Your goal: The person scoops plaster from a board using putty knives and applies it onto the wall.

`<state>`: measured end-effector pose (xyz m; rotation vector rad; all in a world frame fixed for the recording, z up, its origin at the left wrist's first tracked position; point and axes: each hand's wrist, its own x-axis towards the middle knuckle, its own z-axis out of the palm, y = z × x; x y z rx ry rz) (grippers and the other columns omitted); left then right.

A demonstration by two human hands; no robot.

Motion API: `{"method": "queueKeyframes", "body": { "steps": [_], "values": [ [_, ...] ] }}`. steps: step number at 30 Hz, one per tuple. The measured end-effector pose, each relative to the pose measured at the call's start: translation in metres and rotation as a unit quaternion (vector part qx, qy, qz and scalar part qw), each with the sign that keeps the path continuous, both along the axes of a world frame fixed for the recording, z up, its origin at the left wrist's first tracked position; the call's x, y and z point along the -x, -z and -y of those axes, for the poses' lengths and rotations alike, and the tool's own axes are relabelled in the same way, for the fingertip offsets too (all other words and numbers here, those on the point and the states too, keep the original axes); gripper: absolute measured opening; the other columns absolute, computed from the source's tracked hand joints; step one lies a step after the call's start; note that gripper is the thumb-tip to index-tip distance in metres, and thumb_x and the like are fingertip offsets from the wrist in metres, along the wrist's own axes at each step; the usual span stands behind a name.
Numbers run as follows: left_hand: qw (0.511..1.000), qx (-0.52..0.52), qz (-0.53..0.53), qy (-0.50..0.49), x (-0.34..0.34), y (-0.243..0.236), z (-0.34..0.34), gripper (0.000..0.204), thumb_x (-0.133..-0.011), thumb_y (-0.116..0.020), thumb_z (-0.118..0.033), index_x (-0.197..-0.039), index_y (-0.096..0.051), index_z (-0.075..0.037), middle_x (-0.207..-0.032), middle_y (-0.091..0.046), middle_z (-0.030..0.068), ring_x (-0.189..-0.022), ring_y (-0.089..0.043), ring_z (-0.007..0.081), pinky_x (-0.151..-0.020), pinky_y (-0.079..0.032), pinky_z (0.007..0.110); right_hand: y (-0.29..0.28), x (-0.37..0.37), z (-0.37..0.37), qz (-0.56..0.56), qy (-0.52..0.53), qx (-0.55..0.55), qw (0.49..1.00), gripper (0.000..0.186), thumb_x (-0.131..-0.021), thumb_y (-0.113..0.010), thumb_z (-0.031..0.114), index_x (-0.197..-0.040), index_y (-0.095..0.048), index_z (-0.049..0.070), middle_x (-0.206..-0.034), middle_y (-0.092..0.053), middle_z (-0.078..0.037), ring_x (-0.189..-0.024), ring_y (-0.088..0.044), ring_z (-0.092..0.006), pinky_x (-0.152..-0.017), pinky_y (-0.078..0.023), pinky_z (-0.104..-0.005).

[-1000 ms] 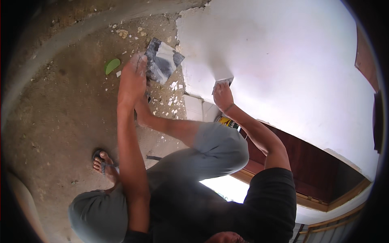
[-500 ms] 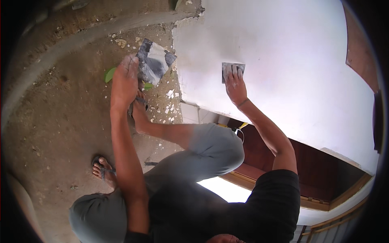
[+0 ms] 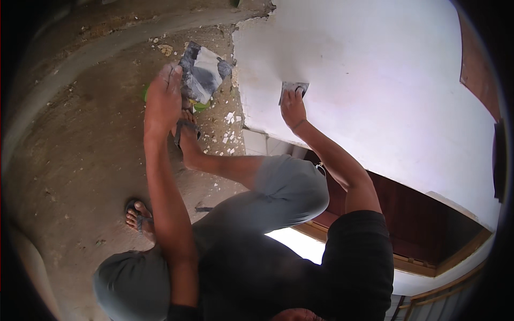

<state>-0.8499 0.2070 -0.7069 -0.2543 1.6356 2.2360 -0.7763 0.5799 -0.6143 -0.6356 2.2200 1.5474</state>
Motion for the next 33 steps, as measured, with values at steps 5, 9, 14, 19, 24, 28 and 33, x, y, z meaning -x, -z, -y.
{"method": "queueKeyframes", "body": {
  "steps": [5,9,14,19,24,28,33],
  "values": [
    [0.994,0.061,-0.077,-0.047,-0.010,0.037,-0.009,0.032,-0.100,-0.045,-0.024,-0.114,-0.057,0.002,-0.083,-0.060,0.0087,-0.063,-0.056,0.0119,-0.054,-0.048,0.028,-0.049,0.041,0.007,0.002,-0.089,0.136,0.987,0.030,-0.079,-0.056,0.014,-0.101,-0.064,-0.004,-0.107,-0.058,-0.019,-0.102,-0.052,-0.0311,-0.104,-0.033,-0.0520],
    [0.999,-0.029,0.016,0.021,0.005,0.008,-0.005,0.035,-0.100,-0.045,-0.026,-0.114,-0.058,0.004,-0.094,-0.063,0.0056,-0.082,-0.052,0.0104,-0.074,-0.045,0.027,-0.112,0.067,-0.036,0.068,-0.113,0.114,0.985,0.036,-0.078,-0.056,0.012,-0.108,-0.061,-0.006,-0.111,-0.058,-0.015,-0.106,-0.052,-0.0295,-0.110,-0.030,-0.0518],
    [0.998,-0.017,0.046,0.046,0.002,0.007,-0.003,0.034,-0.101,-0.044,-0.025,-0.114,-0.058,0.003,-0.097,-0.064,0.0060,-0.088,-0.053,0.0115,-0.083,-0.043,0.027,-0.099,0.007,-0.002,-0.007,-0.069,0.074,0.995,0.039,-0.082,-0.051,0.015,-0.113,-0.057,-0.008,-0.121,-0.054,-0.019,-0.124,-0.043,-0.0368,-0.110,-0.028,-0.0493],
    [0.998,-0.034,0.039,0.042,-0.004,0.020,-0.004,0.035,-0.101,-0.043,-0.025,-0.115,-0.058,0.003,-0.100,-0.064,0.0069,-0.091,-0.054,0.0121,-0.086,-0.042,0.027,-0.102,0.091,0.040,-0.287,-0.037,0.055,0.956,0.040,-0.087,-0.046,0.011,-0.123,-0.051,-0.006,-0.121,-0.051,-0.019,-0.116,-0.046,-0.0345,-0.100,-0.034,-0.0465],
    [0.998,-0.030,-0.044,-0.016,0.000,0.026,-0.011,0.034,-0.100,-0.046,-0.025,-0.112,-0.058,0.004,-0.090,-0.064,0.0106,-0.081,-0.053,0.0139,-0.077,-0.045,0.029,-0.009,0.054,0.020,-0.238,0.048,0.019,0.970,0.037,-0.086,-0.050,0.019,-0.111,-0.059,-0.006,-0.113,-0.054,-0.019,-0.107,-0.049,-0.0341,-0.096,-0.035,-0.0490],
    [0.998,-0.036,-0.035,-0.029,-0.002,0.007,-0.006,0.033,-0.100,-0.046,-0.025,-0.111,-0.058,0.004,-0.093,-0.064,0.0111,-0.084,-0.053,0.0148,-0.082,-0.044,0.029,0.026,-0.010,0.008,-0.146,0.037,0.008,0.989,0.039,-0.084,-0.051,0.020,-0.112,-0.059,-0.007,-0.115,-0.054,-0.019,-0.105,-0.049,-0.0345,-0.095,-0.035,-0.0503],
    [1.000,-0.017,-0.015,-0.019,-0.013,0.011,0.003,0.032,-0.100,-0.045,-0.024,-0.113,-0.058,0.003,-0.088,-0.062,0.0095,-0.080,-0.052,0.0135,-0.078,-0.045,0.028,-0.046,0.091,0.068,-0.167,0.125,0.087,0.974,0.035,-0.081,-0.053,0.015,-0.110,-0.059,-0.004,-0.114,-0.053,-0.019,-0.105,-0.049,-0.0341,-0.093,-0.037,-0.0464]
  ]
}}
